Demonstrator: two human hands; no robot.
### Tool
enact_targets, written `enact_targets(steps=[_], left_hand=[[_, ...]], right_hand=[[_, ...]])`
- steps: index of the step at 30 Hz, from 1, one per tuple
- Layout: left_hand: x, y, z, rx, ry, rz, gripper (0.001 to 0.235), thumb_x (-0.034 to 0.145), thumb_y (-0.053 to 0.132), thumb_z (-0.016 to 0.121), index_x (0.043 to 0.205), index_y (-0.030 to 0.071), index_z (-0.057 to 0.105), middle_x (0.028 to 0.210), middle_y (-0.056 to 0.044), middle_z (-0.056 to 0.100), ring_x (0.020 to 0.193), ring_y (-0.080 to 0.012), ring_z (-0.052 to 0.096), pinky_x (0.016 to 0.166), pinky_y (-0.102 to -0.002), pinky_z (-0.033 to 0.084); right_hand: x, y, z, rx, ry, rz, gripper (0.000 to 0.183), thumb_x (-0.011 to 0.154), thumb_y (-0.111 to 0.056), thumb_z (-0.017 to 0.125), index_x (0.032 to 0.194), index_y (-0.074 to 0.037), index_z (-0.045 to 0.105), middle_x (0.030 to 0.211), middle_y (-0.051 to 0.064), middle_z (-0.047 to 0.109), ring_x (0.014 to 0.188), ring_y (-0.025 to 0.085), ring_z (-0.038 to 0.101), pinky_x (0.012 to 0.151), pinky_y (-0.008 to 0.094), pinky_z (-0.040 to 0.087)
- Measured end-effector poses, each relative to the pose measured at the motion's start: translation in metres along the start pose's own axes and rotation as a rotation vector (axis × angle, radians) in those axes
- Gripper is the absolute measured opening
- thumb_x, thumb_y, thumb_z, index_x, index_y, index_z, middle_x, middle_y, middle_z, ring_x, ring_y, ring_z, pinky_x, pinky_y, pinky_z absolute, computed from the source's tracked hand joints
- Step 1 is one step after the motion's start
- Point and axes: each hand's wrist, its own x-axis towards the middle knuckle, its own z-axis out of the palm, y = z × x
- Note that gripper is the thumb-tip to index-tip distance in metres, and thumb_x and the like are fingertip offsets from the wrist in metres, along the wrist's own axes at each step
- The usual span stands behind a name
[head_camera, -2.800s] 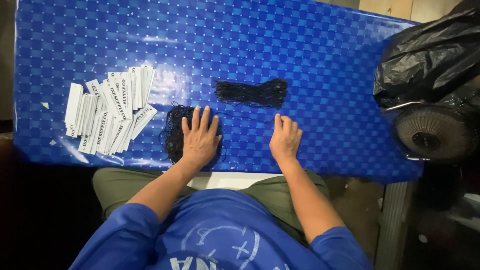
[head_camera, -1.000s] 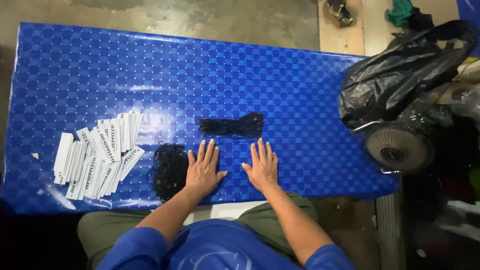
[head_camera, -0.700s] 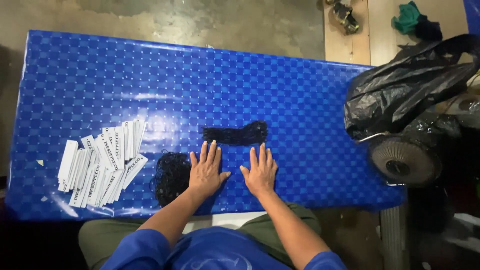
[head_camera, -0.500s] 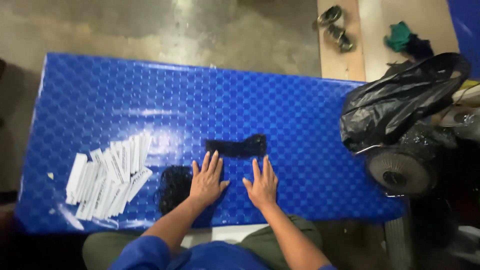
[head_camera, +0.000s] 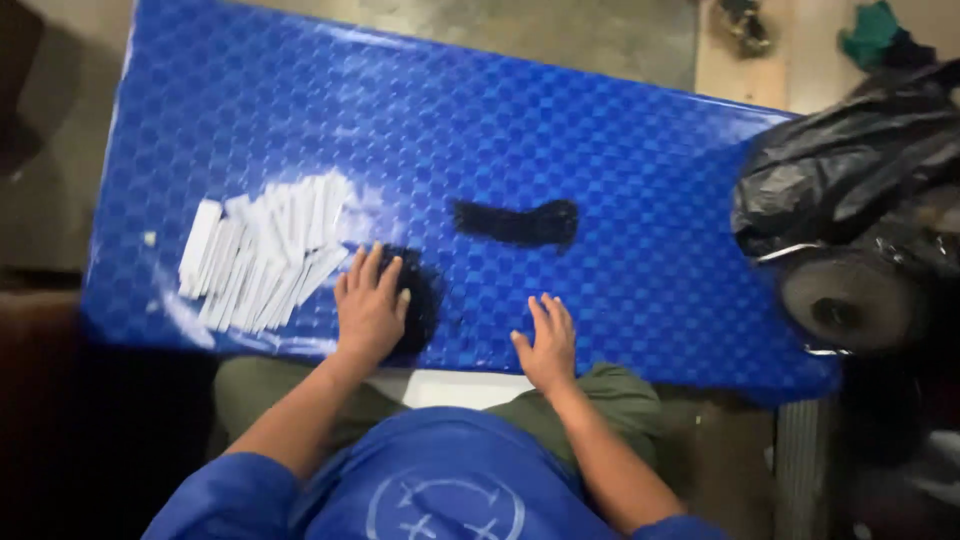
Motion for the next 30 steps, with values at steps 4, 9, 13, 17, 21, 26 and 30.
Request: enact_targets(steps=[4, 9, 13, 17, 21, 26, 30], left_hand=[[-0.066, 0.008, -0.004, -0.054, -0.121, -0.036, 0.063, 0.083, 0.036, 0.075, 0.141, 0.018, 0.059, 0.160, -0.017, 0.040, 0.148, -0.0407, 0.038, 0.107, -0.062, 0.039], [-0.087, 0.022, -0.011, -0.063, -0.300, 0.077, 0.068, 0.084, 0.035, 0.074, 0.147, 0.018, 0.054, 0.165, -0.018, 0.031, 0.153, -0.0425, 0.024, 0.109, -0.068, 0.034], [-0.085, 0.022, -0.019, 0.022, -0.417, 0.074, 0.070, 0.086, 0.037, 0.071, 0.150, 0.019, 0.049, 0.168, -0.015, 0.023, 0.156, -0.0405, 0.016, 0.111, -0.069, 0.032], [-0.073, 0.026, -0.031, 0.087, -0.613, 0.115, 0.081, 0.085, 0.041, 0.071, 0.156, 0.016, 0.040, 0.171, -0.015, 0.011, 0.157, -0.0421, 0.008, 0.112, -0.067, 0.034], [-0.066, 0.031, -0.041, 0.183, -0.735, 0.126, 0.086, 0.086, 0.046, 0.070, 0.159, 0.018, 0.034, 0.172, -0.015, 0.007, 0.157, -0.0425, 0.004, 0.112, -0.064, 0.036], [-0.066, 0.033, -0.047, 0.210, -0.746, 0.147, 0.087, 0.086, 0.047, 0.070, 0.159, 0.019, 0.034, 0.171, -0.015, 0.010, 0.157, -0.0418, 0.008, 0.110, -0.063, 0.038], [-0.054, 0.029, -0.040, 0.224, -0.712, 0.133, 0.088, 0.083, 0.054, 0.070, 0.158, 0.021, 0.038, 0.171, -0.013, 0.016, 0.158, -0.0400, 0.011, 0.112, -0.066, 0.035]], right_hand=[[-0.029, -0.012, 0.008, -0.034, -0.040, -0.032, 0.070, 0.078, -0.033, 0.081, 0.142, -0.015, 0.060, 0.147, 0.015, 0.051, 0.140, 0.043, 0.045, 0.109, 0.059, 0.038], [-0.049, -0.036, 0.023, -0.144, -0.083, -0.229, 0.067, 0.078, -0.046, 0.073, 0.142, -0.029, 0.059, 0.149, 0.002, 0.049, 0.142, 0.031, 0.042, 0.109, 0.056, 0.033], [-0.036, -0.052, 0.023, -0.189, -0.157, -0.219, 0.066, 0.083, -0.043, 0.071, 0.145, -0.031, 0.055, 0.152, 0.001, 0.045, 0.142, 0.033, 0.040, 0.105, 0.062, 0.035], [-0.010, -0.079, 0.028, -0.215, -0.165, -0.255, 0.056, 0.087, -0.035, 0.070, 0.142, -0.032, 0.057, 0.116, 0.000, 0.053, 0.110, 0.026, 0.055, 0.084, 0.047, 0.050], [-0.002, -0.085, 0.034, -0.219, -0.151, -0.302, 0.028, 0.090, -0.033, 0.065, 0.117, -0.027, 0.068, 0.099, -0.003, 0.050, 0.093, 0.024, 0.055, 0.072, 0.043, 0.049], [-0.029, -0.031, 0.036, -0.199, -0.096, -0.334, 0.011, 0.094, -0.033, 0.057, 0.100, -0.023, 0.059, 0.088, -0.004, 0.047, 0.084, 0.023, 0.057, 0.068, 0.038, 0.050], [-0.016, -0.023, 0.029, -0.112, -0.087, -0.396, 0.018, 0.097, -0.031, 0.056, 0.087, -0.017, 0.051, 0.080, 0.004, 0.050, 0.074, 0.030, 0.061, 0.066, 0.042, 0.054]])
